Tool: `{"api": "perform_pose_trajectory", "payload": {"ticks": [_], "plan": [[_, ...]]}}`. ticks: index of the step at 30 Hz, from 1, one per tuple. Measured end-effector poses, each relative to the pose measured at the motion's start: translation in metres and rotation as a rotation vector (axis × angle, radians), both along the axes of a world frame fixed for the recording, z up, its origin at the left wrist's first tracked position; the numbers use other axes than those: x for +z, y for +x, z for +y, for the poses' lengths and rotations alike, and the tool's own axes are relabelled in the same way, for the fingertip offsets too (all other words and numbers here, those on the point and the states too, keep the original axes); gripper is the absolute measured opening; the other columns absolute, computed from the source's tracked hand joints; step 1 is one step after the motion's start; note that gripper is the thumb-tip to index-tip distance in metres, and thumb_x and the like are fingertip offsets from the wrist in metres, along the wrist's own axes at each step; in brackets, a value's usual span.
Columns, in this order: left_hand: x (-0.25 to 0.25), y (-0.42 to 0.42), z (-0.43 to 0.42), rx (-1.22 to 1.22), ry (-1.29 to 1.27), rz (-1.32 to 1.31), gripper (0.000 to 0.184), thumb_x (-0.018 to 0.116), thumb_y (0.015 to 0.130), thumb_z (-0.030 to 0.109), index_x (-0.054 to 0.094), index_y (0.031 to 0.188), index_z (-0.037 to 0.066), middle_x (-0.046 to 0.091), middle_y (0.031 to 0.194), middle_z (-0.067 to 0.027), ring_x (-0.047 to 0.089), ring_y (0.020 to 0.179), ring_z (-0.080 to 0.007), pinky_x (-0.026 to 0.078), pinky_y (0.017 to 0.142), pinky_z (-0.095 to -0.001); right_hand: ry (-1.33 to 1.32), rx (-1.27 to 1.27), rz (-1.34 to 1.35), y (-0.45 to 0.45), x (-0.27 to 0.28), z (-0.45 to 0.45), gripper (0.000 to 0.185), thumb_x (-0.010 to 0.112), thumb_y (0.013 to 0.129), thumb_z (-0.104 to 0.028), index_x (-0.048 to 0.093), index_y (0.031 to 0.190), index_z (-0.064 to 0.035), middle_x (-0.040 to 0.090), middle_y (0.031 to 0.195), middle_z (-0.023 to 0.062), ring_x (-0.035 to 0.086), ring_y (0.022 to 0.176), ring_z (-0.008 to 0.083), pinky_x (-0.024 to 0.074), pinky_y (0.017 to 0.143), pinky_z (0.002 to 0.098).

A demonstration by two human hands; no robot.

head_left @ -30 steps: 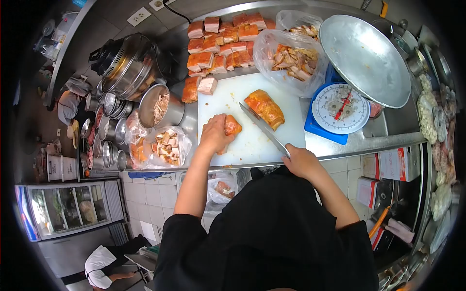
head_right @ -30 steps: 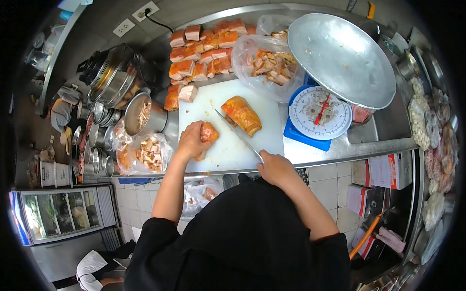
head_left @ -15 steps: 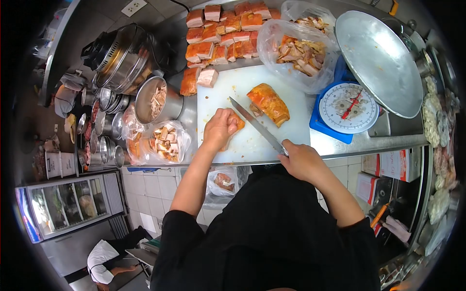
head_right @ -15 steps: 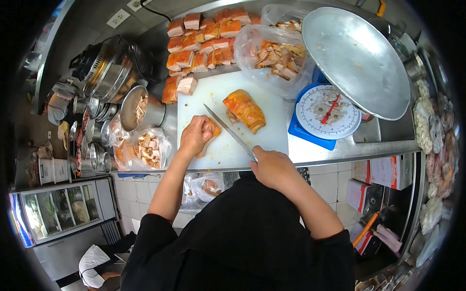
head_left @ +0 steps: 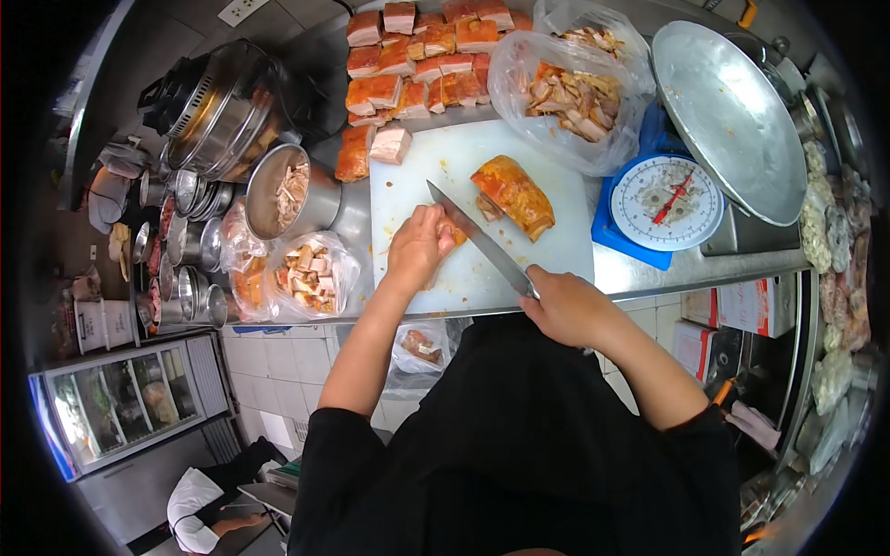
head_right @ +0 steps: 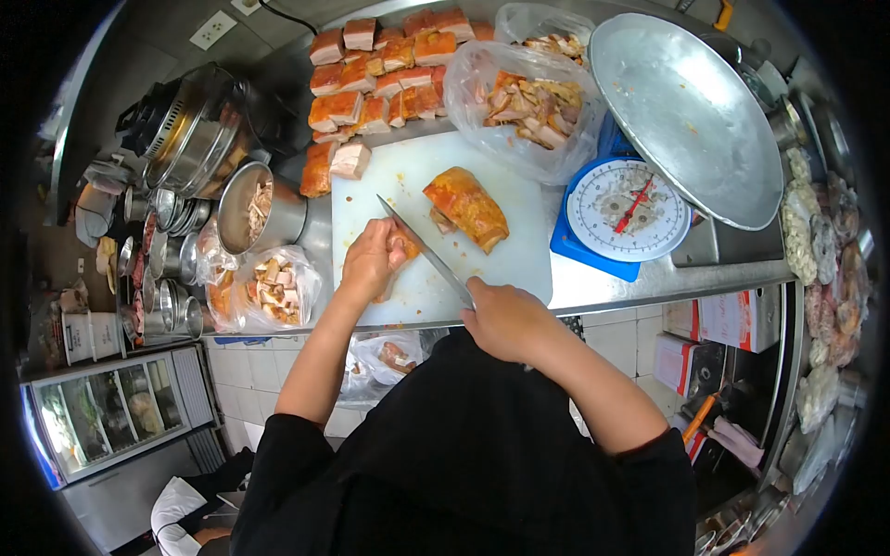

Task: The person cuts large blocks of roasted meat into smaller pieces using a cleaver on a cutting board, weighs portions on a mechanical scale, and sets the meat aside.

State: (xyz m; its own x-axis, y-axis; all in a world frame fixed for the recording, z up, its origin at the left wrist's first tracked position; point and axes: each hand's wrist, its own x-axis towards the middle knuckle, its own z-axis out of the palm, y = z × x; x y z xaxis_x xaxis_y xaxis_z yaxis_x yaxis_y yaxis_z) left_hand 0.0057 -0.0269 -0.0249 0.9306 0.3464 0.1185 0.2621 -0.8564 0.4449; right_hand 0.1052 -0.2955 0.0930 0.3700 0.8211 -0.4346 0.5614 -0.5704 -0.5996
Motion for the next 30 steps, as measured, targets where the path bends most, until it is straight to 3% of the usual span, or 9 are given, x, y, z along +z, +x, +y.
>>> {"api": "perform_pose_trajectory", "payload": {"ticks": [3,6,8,12,15,17,24,29,30], "plan": [[-0.001,0.001,0.001,-0.002,0.003,0.019,0.033,0.068,0.09,0.019,0.055,0.118,0.009,0.061,0.109,-0.015,0.063,0.097,-0.0372,0.052,0.085,-0.046,0.037,-0.002,-0.009,0.004,-0.007,0.013,0.033,0.055,0.1,-0.026,0.054,0.115,0.0033,0.071,0.094,0.0277,0.069,0.091,0.0468,0.0533,0.084,0.0551],[-0.002,0.002,0.002,-0.006,0.015,0.017,0.033,0.067,0.09,0.021,0.054,0.118,0.009,0.06,0.108,-0.0147,0.063,0.096,-0.0376,0.051,0.086,-0.0479,0.059,0.021,0.003,0.012,-0.011,0.033,0.036,0.056,0.101,-0.028,0.052,0.117,0.0037,0.07,0.083,0.0251,0.07,0.078,0.0421,0.0546,0.073,0.053],[-0.002,0.001,-0.001,-0.013,0.015,0.019,0.034,0.068,0.089,0.021,0.054,0.118,0.009,0.06,0.108,-0.0148,0.063,0.097,-0.0375,0.051,0.086,-0.0479,0.047,-0.025,0.098,0.016,-0.015,0.052,0.034,0.055,0.101,-0.026,0.052,0.115,0.0042,0.069,0.073,0.0196,0.069,0.059,0.034,0.0558,0.062,0.0477],[0.004,0.0,-0.003,-0.004,0.011,0.019,0.034,0.069,0.089,0.016,0.054,0.119,0.007,0.062,0.112,-0.0175,0.063,0.099,-0.0394,0.052,0.086,-0.0459,0.013,-0.022,0.032,0.016,-0.022,0.085,0.03,0.054,0.1,-0.025,0.055,0.111,0.0025,0.072,0.085,0.023,0.071,0.077,0.0395,0.0554,0.077,0.0505],[0.005,0.001,-0.005,0.003,-0.016,0.002,0.035,0.069,0.089,0.016,0.054,0.119,0.007,0.062,0.111,-0.0174,0.063,0.1,-0.0393,0.051,0.087,-0.0457,-0.028,-0.004,0.075,0.02,-0.011,0.072,0.029,0.054,0.099,-0.023,0.054,0.112,0.0034,0.071,0.077,0.0207,0.07,0.063,0.0361,0.0564,0.069,0.0481],[0.004,-0.002,-0.004,0.026,-0.037,0.008,0.035,0.07,0.089,0.016,0.054,0.119,0.007,0.062,0.112,-0.0172,0.063,0.101,-0.0392,0.051,0.088,-0.0456,-0.057,-0.003,0.194,0.018,0.0,0.044,0.03,0.054,0.099,-0.022,0.051,0.111,0.0049,0.067,0.065,0.0178,0.065,0.049,0.0289,0.0545,0.053,0.0441],[0.007,0.001,-0.003,0.003,-0.01,0.026,0.04,0.07,0.088,0.019,0.053,0.123,0.008,0.062,0.113,-0.0147,0.063,0.101,-0.0373,0.051,0.089,-0.0471,-0.016,-0.062,0.187,0.023,-0.047,0.095,0.031,0.053,0.096,-0.017,0.051,0.118,0.0058,0.071,0.078,0.0216,0.067,0.052,0.0308,0.0554,0.055,0.0444],[0.004,-0.002,-0.001,0.036,-0.075,0.027,0.039,0.07,0.089,0.018,0.053,0.123,0.008,0.061,0.113,-0.0149,0.063,0.102,-0.0374,0.051,0.09,-0.047,-0.102,-0.054,0.251,0.015,-0.026,0.06,0.035,0.051,0.096,-0.015,0.05,0.124,0.005,0.071,0.087,0.0258,0.069,0.056,0.0331,0.0562,0.056,0.0446],[0.005,-0.001,0.0,0.036,-0.076,0.038,0.039,0.07,0.089,0.017,0.053,0.123,0.008,0.061,0.114,-0.015,0.063,0.102,-0.0374,0.051,0.09,-0.0469,-0.107,-0.052,0.254,0.012,-0.052,0.064,0.035,0.051,0.096,-0.015,0.05,0.124,0.005,0.071,0.087,0.0258,0.069,0.056,0.0331,0.0562,0.056,0.0446]]}}
